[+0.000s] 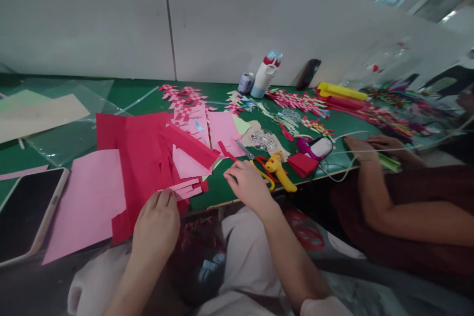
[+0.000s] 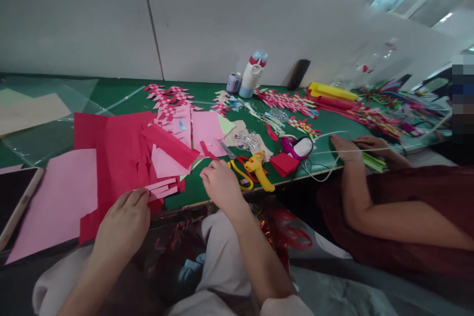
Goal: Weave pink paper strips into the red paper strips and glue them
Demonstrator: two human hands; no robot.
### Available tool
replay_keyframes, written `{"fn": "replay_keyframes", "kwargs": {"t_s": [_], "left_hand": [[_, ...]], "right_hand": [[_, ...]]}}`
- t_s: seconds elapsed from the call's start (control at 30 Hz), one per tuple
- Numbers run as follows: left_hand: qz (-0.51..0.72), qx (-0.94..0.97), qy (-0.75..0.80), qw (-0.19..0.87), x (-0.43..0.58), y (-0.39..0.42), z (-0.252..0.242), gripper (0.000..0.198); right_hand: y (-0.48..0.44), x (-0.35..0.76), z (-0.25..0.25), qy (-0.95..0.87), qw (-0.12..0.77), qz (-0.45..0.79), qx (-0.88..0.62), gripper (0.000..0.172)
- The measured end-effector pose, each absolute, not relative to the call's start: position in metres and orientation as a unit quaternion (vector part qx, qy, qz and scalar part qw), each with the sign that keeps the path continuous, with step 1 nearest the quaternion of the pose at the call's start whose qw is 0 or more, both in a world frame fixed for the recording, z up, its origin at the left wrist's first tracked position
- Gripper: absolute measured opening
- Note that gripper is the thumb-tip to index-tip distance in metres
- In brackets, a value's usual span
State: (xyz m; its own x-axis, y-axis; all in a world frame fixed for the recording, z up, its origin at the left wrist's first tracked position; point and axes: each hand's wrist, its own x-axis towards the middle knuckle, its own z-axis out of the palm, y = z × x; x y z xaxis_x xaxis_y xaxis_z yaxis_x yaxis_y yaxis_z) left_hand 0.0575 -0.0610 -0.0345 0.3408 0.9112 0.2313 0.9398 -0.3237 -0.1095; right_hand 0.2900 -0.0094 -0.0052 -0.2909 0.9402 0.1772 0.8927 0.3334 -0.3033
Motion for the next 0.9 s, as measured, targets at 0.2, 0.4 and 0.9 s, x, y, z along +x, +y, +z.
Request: {"fn": "replay_keyframes", "kwargs": {"t_s": [0.2, 0.4, 0.9], "left_hand": [[-0.062, -0.803, -0.582, 0.111, 0.057, -0.059, -0.031, 0.028], [-0.063, -0.789, -0.601, 0.112, 0.061, -0.062, -0.028, 0.032], [-0.031, -0.752, -0.656, 0.063, 0.068, -0.064, -0.019, 0.034]], "right_hand": [[-0.027, 0.348, -0.003, -0.691, 0.225, 0.004, -0.687, 0.01], [-0.041, 0.393, -0.001, -0.599, 0.121, -0.077, -0.788, 0.034], [-0.049, 0.391, -0.003, -0.621, 0.133, -0.029, -0.772, 0.024]]}}
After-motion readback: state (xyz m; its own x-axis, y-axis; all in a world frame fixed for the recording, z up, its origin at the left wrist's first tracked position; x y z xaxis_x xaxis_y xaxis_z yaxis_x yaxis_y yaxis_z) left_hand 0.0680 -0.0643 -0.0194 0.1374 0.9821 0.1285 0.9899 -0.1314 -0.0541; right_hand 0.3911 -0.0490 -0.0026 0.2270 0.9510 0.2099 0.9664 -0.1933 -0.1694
